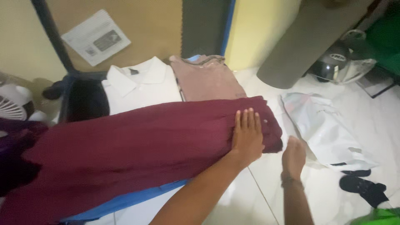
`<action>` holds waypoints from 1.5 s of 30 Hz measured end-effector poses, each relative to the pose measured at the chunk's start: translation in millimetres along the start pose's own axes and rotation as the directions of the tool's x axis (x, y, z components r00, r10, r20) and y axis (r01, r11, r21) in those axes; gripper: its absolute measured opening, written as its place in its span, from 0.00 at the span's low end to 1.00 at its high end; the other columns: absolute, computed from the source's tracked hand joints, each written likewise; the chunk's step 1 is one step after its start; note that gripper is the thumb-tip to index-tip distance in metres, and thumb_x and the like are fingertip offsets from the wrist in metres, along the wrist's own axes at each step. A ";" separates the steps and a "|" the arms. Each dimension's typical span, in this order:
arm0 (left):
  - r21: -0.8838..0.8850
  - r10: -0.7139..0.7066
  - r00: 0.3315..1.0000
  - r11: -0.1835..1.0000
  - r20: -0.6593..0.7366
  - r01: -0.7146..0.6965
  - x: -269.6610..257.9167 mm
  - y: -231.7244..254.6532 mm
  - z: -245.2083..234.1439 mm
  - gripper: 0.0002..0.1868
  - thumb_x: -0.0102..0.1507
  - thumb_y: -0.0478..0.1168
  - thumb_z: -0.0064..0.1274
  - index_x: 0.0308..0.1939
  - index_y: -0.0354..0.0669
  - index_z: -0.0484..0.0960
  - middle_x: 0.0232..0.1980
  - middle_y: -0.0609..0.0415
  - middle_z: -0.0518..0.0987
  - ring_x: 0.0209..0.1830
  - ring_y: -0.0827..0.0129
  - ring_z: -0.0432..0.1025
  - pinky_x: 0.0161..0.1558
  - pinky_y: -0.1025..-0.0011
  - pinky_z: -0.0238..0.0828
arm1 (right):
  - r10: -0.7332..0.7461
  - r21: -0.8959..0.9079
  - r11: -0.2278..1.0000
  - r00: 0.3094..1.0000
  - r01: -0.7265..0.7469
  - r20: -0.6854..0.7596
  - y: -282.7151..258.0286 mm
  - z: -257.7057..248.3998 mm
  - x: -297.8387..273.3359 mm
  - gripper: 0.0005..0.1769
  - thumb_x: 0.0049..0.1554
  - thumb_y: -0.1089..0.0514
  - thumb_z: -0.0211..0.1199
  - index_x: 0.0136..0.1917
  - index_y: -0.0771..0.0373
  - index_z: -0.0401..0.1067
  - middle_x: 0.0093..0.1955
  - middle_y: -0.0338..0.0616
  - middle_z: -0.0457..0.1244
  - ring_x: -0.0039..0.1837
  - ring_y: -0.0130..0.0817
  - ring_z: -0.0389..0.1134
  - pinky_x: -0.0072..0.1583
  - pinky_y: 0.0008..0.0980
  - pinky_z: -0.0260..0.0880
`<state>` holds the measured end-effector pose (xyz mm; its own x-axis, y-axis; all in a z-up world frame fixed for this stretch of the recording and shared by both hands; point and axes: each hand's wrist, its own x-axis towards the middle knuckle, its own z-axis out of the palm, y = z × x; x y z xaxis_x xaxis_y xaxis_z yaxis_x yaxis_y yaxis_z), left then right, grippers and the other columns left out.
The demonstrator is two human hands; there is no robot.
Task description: The person buttons a maroon shirt, then folds it neatly by hand and places it into an open blue suitcase. The person then reaches for another item from a pile of clothes on the floor.
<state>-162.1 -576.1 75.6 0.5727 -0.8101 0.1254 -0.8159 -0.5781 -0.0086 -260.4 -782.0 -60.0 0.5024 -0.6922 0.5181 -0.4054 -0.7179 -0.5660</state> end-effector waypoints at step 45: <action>-0.924 -0.486 0.831 0.374 -0.269 -0.081 72.4 -33.3 -55.0 0.31 0.70 0.58 0.41 0.27 0.39 0.85 0.28 0.35 0.81 0.30 0.48 0.77 0.34 0.52 0.71 | 0.110 0.831 0.136 0.842 -0.539 0.528 -226.8 -12.9 41.0 0.28 0.67 0.41 0.40 0.70 0.59 0.64 0.63 0.50 0.63 0.61 0.43 0.67 0.62 0.46 0.69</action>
<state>-97.8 -610.2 139.6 0.8514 -0.3662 0.3755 -0.4244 -0.0605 0.9034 -157.7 -648.5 97.8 0.7815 -0.6229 0.0356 0.3092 0.3370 -0.8893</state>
